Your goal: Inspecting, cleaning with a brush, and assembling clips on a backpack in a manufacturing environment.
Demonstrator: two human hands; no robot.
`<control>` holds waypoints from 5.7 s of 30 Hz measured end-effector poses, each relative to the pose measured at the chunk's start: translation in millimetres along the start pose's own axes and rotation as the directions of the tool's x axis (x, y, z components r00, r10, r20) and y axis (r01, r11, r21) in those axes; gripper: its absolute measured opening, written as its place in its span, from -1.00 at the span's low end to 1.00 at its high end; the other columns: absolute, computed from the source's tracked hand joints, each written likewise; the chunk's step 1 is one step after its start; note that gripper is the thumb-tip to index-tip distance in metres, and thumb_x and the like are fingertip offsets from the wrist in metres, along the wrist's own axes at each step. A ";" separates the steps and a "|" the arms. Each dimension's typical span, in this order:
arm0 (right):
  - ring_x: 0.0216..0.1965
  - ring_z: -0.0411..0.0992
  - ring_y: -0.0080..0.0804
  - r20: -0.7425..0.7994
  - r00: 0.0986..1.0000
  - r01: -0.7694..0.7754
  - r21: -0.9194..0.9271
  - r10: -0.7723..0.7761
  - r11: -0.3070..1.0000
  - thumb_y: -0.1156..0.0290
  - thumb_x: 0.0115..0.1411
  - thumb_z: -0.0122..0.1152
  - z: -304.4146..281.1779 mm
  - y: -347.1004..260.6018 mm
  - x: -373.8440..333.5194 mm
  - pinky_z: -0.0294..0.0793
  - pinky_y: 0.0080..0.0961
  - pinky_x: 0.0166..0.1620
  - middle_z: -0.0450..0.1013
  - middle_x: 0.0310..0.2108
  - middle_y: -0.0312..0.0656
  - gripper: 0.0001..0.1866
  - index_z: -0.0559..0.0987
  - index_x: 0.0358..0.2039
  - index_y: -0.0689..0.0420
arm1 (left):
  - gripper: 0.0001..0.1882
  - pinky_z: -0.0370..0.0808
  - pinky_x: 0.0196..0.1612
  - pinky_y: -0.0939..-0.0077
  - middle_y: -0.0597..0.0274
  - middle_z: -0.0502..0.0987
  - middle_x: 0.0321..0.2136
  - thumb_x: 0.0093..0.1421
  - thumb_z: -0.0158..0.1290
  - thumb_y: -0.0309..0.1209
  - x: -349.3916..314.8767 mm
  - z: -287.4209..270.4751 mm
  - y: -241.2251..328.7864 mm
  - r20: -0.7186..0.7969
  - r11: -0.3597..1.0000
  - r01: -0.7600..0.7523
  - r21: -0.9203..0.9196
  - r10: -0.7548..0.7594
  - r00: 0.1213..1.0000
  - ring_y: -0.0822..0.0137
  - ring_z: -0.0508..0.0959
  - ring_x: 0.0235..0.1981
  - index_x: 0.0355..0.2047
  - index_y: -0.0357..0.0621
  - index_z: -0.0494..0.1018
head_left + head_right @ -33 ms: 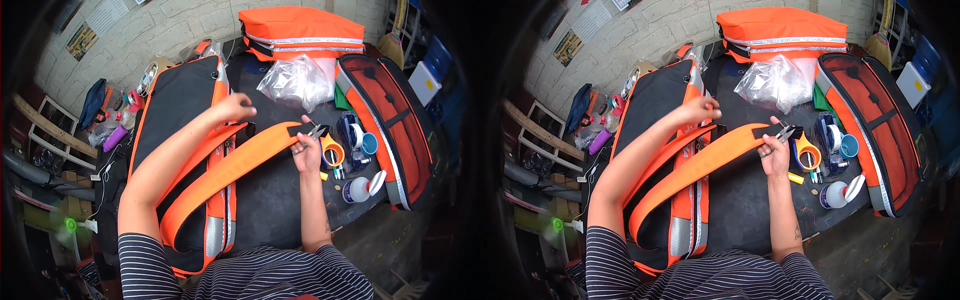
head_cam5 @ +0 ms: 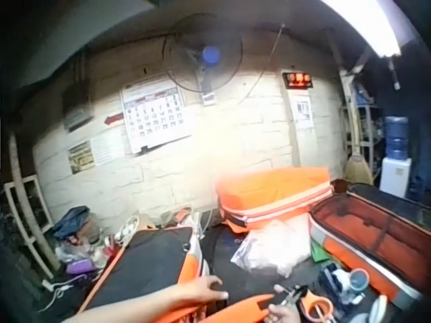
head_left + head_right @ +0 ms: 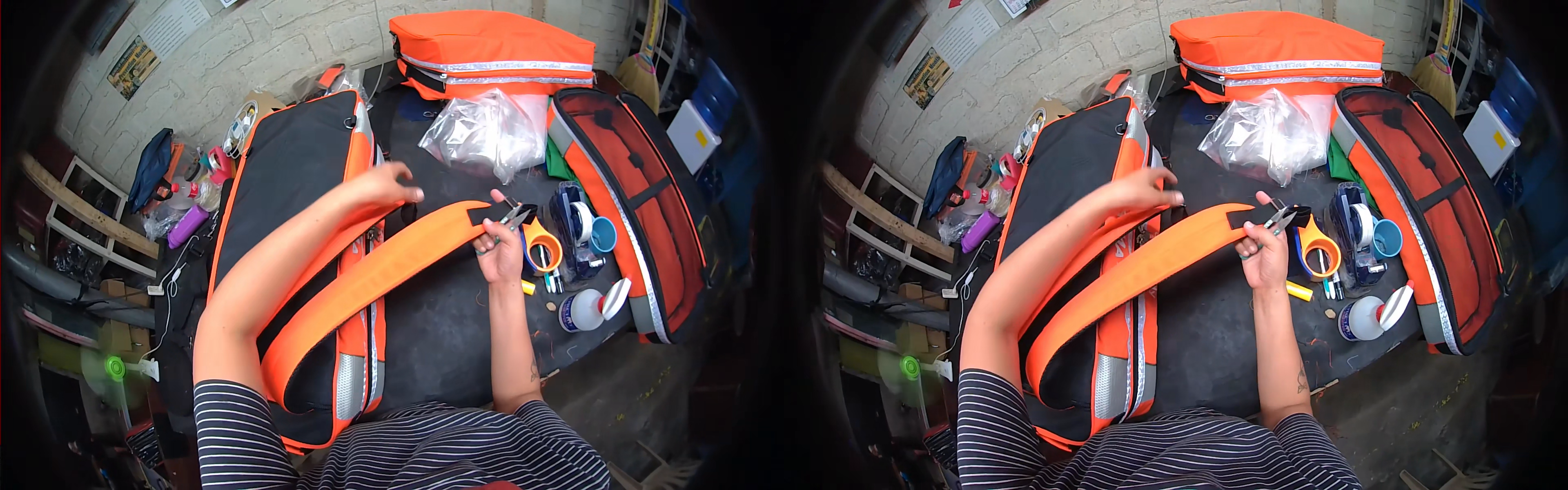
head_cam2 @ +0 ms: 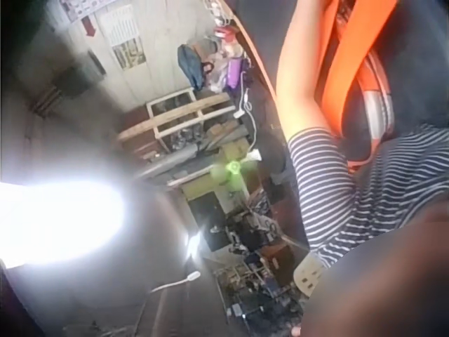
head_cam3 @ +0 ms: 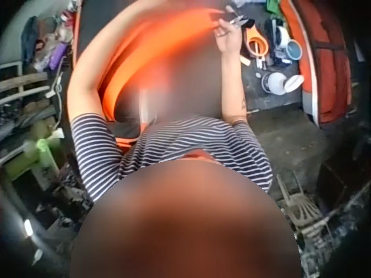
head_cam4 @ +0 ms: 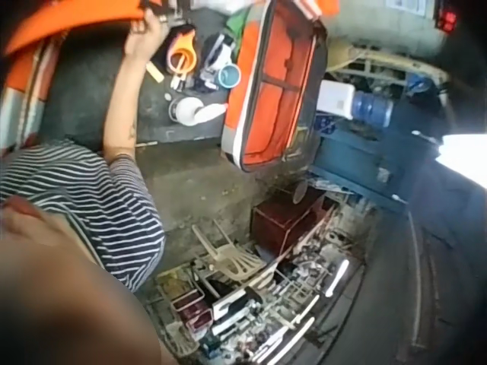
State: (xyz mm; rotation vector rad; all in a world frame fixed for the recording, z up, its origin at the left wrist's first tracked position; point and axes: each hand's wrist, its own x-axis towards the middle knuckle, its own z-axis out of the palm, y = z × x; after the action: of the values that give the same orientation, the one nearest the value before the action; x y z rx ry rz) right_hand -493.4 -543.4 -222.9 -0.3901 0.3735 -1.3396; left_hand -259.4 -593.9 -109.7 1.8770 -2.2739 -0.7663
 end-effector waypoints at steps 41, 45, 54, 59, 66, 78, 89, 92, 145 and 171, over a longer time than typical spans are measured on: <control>-0.55 0.25 -0.54 0.146 0.914 0.296 -0.878 -0.379 0.377 0.30 0.18 0.21 2.5 52.0 14.0 0.31 -0.49 -0.42 0.30 -0.61 -0.25 -0.74 0.38 -0.41 0.21 | -0.37 0.45 -0.14 0.13 -0.17 0.53 -0.34 -0.19 0.36 -0.47 -7.8 43.8 38.8 -0.290 1.000 -0.027 -0.002 0.026 0.957 -0.14 0.56 -0.19 -0.16 -0.26 0.23; -0.55 0.32 -0.52 0.075 0.923 0.224 -0.902 -0.377 0.370 0.32 0.18 0.24 11.9 58.2 22.5 0.38 -0.50 -0.40 0.37 -0.59 -0.21 -0.71 0.36 -0.45 0.23 | -0.36 0.45 -0.13 0.13 -0.17 0.53 -0.34 -0.20 0.37 -0.47 -9.0 42.5 40.2 -0.293 1.000 -0.017 -0.014 0.012 0.956 -0.14 0.56 -0.19 -0.17 -0.26 0.22; -0.46 0.39 -0.29 0.055 0.910 0.268 -0.835 -0.412 0.481 0.23 0.36 -0.02 12.0 58.2 17.9 0.38 -0.34 -0.30 0.37 -0.50 -0.09 -0.72 0.24 -0.24 0.20 | -0.37 0.45 -0.14 0.13 -0.17 0.53 -0.34 -0.19 0.36 -0.48 -6.9 42.8 38.4 -0.276 1.000 -0.011 -0.017 0.005 0.961 -0.14 0.56 -0.19 -0.17 -0.25 0.22; -0.33 0.32 -0.05 0.196 0.848 0.324 -0.927 -0.493 0.189 0.33 0.19 0.12 8.6 63.6 21.3 0.37 -0.19 -0.27 0.19 -0.26 -0.05 -0.71 0.26 -0.25 0.21 | -0.44 0.47 -0.21 0.07 -0.21 0.54 -0.41 -0.19 0.30 -0.53 -7.5 44.6 38.5 -0.329 0.997 -0.078 0.018 0.079 0.941 -0.18 0.57 -0.25 -0.22 -0.29 0.21; -0.29 0.28 -0.09 0.254 0.854 0.348 -0.928 -0.455 0.134 0.37 0.16 0.17 12.6 64.7 17.7 0.33 -0.23 -0.23 0.17 -0.27 -0.06 -0.71 0.26 -0.29 0.23 | -0.47 0.49 -0.27 0.04 -0.24 0.54 -0.42 -0.18 0.27 -0.56 -7.7 43.1 39.3 -0.343 0.995 -0.092 0.035 0.098 0.934 -0.21 0.58 -0.29 -0.25 -0.33 0.20; -0.68 0.24 -0.54 -0.164 0.986 -0.054 -0.268 0.009 0.962 0.31 0.20 0.23 -0.2 61.3 27.7 0.23 -0.52 -0.61 0.23 -0.54 -0.33 -0.72 0.27 -0.34 0.06 | -0.65 0.48 -0.18 0.22 -0.07 0.54 -0.42 0.06 0.19 -0.42 1.7 36.9 29.0 -0.158 0.928 -0.044 -0.370 -0.016 0.987 -0.04 0.59 -0.26 -0.19 -0.33 0.38; -0.75 0.14 -0.63 -0.160 0.986 0.006 -0.234 -0.045 0.972 0.59 0.08 0.17 -36.5 60.9 -7.6 0.12 -0.60 -0.65 0.26 -0.57 -0.34 -0.71 0.24 -0.33 0.03 | -0.13 0.40 0.09 0.24 -0.07 0.49 0.01 -0.16 0.35 -0.08 -10.7 15.6 9.5 0.163 0.942 0.131 0.310 -0.188 0.969 0.02 0.50 0.03 0.14 -0.23 0.34; -0.74 0.17 -0.63 -0.214 0.971 -0.193 -0.447 0.105 0.873 0.47 0.09 0.24 -48.8 62.2 -20.9 0.14 -0.60 -0.65 0.31 -0.54 -0.29 -0.69 0.26 -0.29 0.08 | -0.18 0.44 0.03 0.28 -0.06 0.50 -0.01 -0.17 0.35 -0.13 -5.0 15.9 3.6 0.108 0.961 0.155 0.230 -0.183 0.977 0.02 0.52 0.01 0.09 -0.24 0.36; -0.45 0.37 -0.26 0.359 0.889 0.414 -0.895 -0.284 0.163 0.34 0.19 0.20 19.6 37.7 -17.3 0.40 -0.39 -0.28 0.32 -0.35 -0.09 -0.73 0.32 -0.27 0.20 | 0.06 0.23 0.24 0.16 -0.27 0.25 0.19 -0.07 0.34 -0.19 -75.6 22.8 25.4 -0.144 0.988 -0.112 -0.103 0.096 0.985 -0.09 0.27 0.24 0.31 -0.22 -0.05; -0.42 0.38 -0.05 0.398 0.866 0.448 -0.887 -0.303 0.114 0.44 0.07 0.18 54.5 69.1 -3.8 0.39 -0.19 -0.37 0.26 -0.32 -0.08 -0.74 0.28 -0.34 0.19 | 0.08 0.40 0.03 0.05 -0.21 0.34 -0.05 -0.06 0.23 -0.55 -71.4 46.2 24.6 -0.344 0.995 -0.097 0.014 0.096 0.934 -0.17 0.41 -0.02 0.37 0.03 -0.20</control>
State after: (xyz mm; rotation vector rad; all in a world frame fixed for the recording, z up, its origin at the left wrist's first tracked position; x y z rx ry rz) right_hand -408.8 -523.8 -207.9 -1.7860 1.1014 -1.4034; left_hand -281.9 -509.2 -122.2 1.7209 -2.1202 -0.3882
